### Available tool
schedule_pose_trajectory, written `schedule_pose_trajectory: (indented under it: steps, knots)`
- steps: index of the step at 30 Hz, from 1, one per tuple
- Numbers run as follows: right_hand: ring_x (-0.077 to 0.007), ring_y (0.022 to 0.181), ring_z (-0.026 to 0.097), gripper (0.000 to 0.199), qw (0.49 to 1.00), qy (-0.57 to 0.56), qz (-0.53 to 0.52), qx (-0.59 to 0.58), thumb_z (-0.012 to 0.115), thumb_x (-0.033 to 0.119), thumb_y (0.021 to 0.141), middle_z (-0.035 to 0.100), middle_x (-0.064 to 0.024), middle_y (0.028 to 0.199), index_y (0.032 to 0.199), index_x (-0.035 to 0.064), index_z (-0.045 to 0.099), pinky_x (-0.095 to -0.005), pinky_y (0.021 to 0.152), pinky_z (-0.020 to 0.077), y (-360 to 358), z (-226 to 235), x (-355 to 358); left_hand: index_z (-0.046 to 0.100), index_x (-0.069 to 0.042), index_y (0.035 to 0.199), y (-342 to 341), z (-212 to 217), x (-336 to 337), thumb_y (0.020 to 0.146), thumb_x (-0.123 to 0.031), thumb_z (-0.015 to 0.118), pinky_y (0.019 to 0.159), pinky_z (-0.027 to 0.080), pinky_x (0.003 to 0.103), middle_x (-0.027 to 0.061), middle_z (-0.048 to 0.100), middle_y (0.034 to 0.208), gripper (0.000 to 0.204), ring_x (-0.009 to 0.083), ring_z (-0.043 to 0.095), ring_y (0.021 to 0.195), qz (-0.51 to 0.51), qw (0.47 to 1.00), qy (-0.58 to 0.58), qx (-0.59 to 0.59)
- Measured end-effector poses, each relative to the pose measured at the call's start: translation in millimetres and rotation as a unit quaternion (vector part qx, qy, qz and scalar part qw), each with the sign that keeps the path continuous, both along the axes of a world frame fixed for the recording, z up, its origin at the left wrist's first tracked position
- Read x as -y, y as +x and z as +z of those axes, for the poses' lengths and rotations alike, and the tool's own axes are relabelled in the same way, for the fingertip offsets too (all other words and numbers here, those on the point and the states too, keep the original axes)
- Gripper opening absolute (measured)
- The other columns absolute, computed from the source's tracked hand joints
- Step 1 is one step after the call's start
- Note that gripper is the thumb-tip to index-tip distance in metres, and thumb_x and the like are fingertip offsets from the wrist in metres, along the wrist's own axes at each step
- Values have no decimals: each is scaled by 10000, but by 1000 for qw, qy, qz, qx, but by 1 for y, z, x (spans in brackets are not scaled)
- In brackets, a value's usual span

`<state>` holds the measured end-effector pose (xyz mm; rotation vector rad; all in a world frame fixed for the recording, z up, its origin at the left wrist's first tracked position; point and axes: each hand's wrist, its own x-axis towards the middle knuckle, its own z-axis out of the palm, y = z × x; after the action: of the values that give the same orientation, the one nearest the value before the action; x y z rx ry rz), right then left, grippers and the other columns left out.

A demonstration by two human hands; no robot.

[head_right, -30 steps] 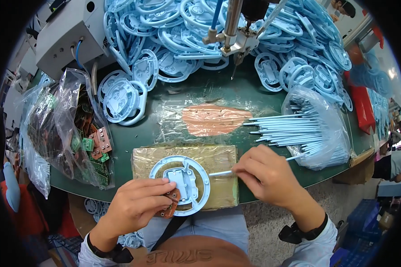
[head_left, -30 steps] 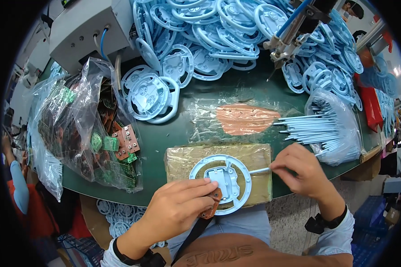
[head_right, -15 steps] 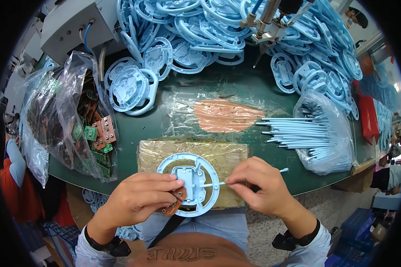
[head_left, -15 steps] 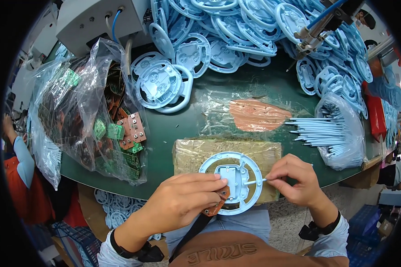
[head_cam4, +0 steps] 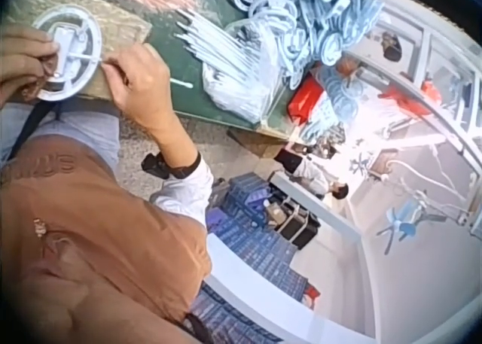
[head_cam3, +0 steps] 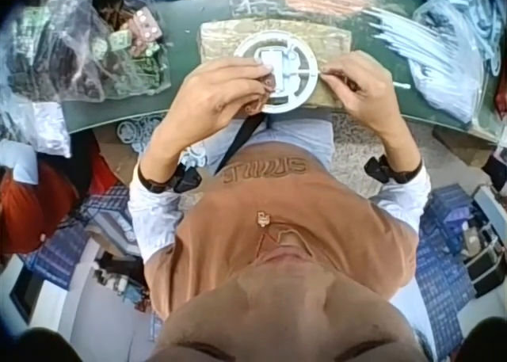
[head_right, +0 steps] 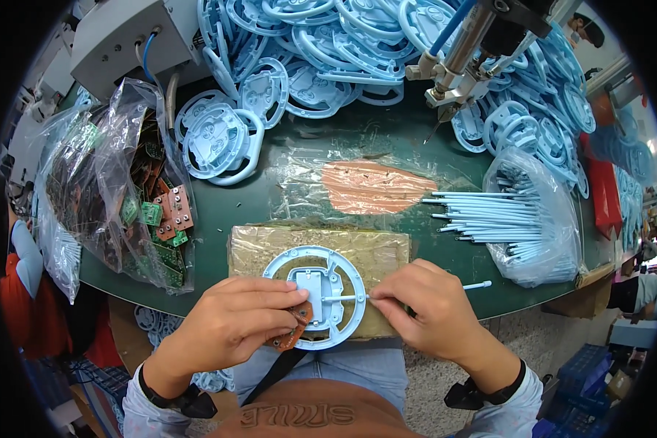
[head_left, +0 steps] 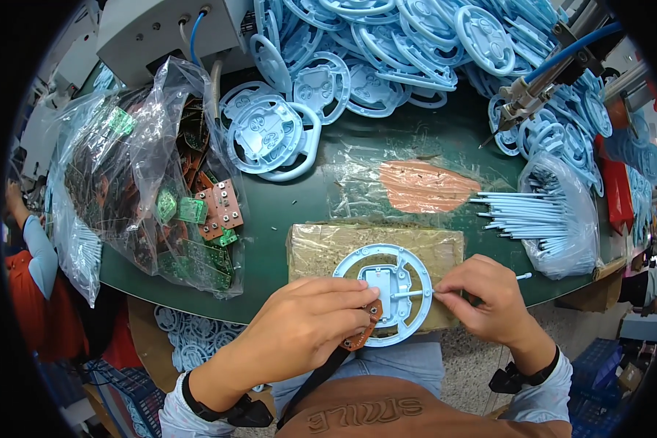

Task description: Assemble plastic toy steering wheels by attaching internal components and using an pneumatic press.

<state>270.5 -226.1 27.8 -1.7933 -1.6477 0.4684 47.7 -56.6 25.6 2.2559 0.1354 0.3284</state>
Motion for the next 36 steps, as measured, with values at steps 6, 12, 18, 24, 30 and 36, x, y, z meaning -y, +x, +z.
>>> schedule_pose_trajectory:
  steps: [6, 12, 18, 24, 30, 36]
  knots:
    - [-262, 710, 622, 132, 1000, -5, 4, 13, 741, 7, 723, 657, -67, 808, 829, 53, 676, -356, 646, 495, 0, 0, -1, 718, -73, 900, 6, 11, 7, 702, -9, 745, 818, 515, 404, 79, 665, 1104, 210, 299, 629, 997, 70, 996, 36, 36]
    - [-262, 714, 622, 136, 1000, -4, 3, 15, 741, 7, 722, 653, -65, 810, 829, 56, 674, -356, 646, 494, -1, -1, 0, 703, -61, 922, 19, 1, 16, 672, -9, 755, 774, 514, 392, 82, 655, 1052, 261, 294, 617, 933, 101, 990, 76, 61]
    - [-243, 701, 633, 170, 1000, 0, 2, 7, 770, -17, 690, 682, -68, 807, 826, 46, 690, -341, 640, 484, -1, -3, 0, 686, -39, 890, 25, 0, 21, 663, -9, 731, 721, 516, 375, 65, 660, 990, 234, 266, 630, 859, 112, 986, 115, 50]
    - [-241, 703, 635, 169, 1000, 3, 4, 7, 770, -17, 691, 683, -67, 807, 827, 43, 689, -337, 647, 484, 0, -3, 0, 685, -49, 880, 27, 3, 22, 663, -19, 722, 695, 509, 369, 60, 653, 973, 222, 255, 625, 850, 107, 983, 145, 38]
    - [-241, 698, 635, 175, 1000, 3, 4, 7, 770, -14, 691, 681, -68, 805, 836, 45, 690, -338, 648, 483, -1, -4, 1, 682, -46, 883, 27, 7, 24, 669, -17, 706, 692, 509, 367, 64, 652, 983, 217, 250, 626, 853, 88, 979, 182, 24]
    - [-242, 690, 632, 170, 1000, 5, 4, 9, 767, -15, 691, 679, -68, 803, 827, 45, 685, -338, 647, 482, -1, -5, 1, 682, -39, 896, 25, 6, 20, 678, -44, 743, 700, 524, 359, 69, 655, 1008, 227, 242, 629, 856, 72, 987, 141, 14]
